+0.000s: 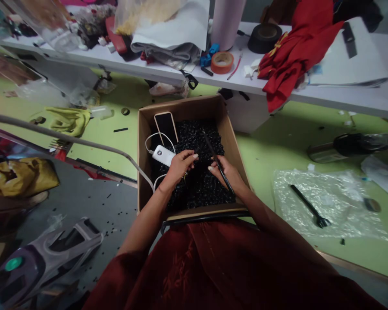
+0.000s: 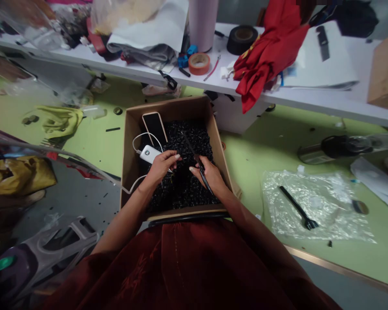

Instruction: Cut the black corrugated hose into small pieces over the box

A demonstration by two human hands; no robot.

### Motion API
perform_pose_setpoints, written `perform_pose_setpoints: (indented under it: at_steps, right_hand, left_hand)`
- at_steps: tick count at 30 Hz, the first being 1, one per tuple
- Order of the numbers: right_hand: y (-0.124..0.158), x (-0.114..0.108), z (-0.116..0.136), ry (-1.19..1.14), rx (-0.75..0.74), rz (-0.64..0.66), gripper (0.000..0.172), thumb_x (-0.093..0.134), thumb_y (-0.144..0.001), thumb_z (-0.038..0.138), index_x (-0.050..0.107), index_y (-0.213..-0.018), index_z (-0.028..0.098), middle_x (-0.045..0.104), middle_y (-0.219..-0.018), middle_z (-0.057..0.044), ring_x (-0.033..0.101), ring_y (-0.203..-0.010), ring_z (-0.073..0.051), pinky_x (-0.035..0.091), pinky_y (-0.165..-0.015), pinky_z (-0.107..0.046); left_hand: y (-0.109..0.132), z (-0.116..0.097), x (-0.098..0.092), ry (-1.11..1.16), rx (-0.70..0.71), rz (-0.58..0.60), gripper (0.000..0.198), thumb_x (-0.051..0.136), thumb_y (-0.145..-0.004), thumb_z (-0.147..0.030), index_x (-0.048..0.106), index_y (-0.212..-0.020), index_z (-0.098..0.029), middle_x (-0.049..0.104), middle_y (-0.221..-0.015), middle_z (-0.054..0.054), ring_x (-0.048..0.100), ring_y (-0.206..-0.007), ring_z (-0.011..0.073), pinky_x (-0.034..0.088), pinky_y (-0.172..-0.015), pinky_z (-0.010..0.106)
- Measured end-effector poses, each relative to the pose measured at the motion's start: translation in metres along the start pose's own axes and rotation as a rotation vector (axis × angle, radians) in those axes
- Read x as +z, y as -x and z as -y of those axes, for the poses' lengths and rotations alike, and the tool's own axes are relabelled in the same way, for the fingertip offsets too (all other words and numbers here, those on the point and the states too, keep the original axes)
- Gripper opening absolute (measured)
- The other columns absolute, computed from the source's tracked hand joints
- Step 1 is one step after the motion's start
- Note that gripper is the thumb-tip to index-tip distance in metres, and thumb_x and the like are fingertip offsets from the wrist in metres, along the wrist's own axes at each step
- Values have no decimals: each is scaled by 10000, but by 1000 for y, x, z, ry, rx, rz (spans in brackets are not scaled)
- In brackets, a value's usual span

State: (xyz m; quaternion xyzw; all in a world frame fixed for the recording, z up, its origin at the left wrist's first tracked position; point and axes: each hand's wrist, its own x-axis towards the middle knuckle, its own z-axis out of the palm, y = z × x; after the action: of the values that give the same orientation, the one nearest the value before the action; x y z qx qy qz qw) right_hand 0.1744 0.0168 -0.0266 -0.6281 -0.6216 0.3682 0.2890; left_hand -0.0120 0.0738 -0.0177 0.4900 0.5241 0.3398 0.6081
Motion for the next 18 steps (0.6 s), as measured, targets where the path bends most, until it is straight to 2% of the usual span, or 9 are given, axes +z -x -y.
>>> perform_pose_setpoints:
  at_steps: [5, 9, 13, 18]
  right_hand:
    - [-1, 3, -3, 62, -47, 40, 441, 550, -824, 419, 516, -1199, 188, 655, -1015, -104, 632, -882, -244, 488, -810, -395]
    - [-2, 4, -4, 60, -37, 35, 452, 551, -829, 418, 510, -1218, 191, 660, -1025, -105, 632, -897, -246, 485, -824, -401]
    - [-1, 5, -6, 87, -37, 49, 468, 568, -820, 415, 515, -1232, 199, 655, -1064, -107, 627, -925, -253, 486, -826, -406]
    - [-1, 8, -11, 183, -72, 63, 496, 573, -823, 425, 496, -1265, 213, 629, -1117, -111, 611, -976, -266, 478, -848, -416]
  left_hand:
    - [0, -2, -2, -17, 39, -37, 217, 621, -747, -363, 584, -792, -154, 601, -659, -16, 468, -511, 63, 365, -489, 194]
    - [-1, -1, -3, -59, 41, -74, 229, 634, -746, -349, 590, -865, -159, 514, -550, -53, 469, -498, 73, 367, -488, 192]
    - [-1, 0, -3, -85, 36, -108, 252, 639, -744, -336, 586, -915, -159, 523, -592, -49, 485, -516, 75, 372, -489, 191]
    - [-2, 0, -6, -184, 94, -207, 246, 634, -745, -304, 597, -944, -165, 561, -729, -29, 493, -584, 81, 406, -548, 201]
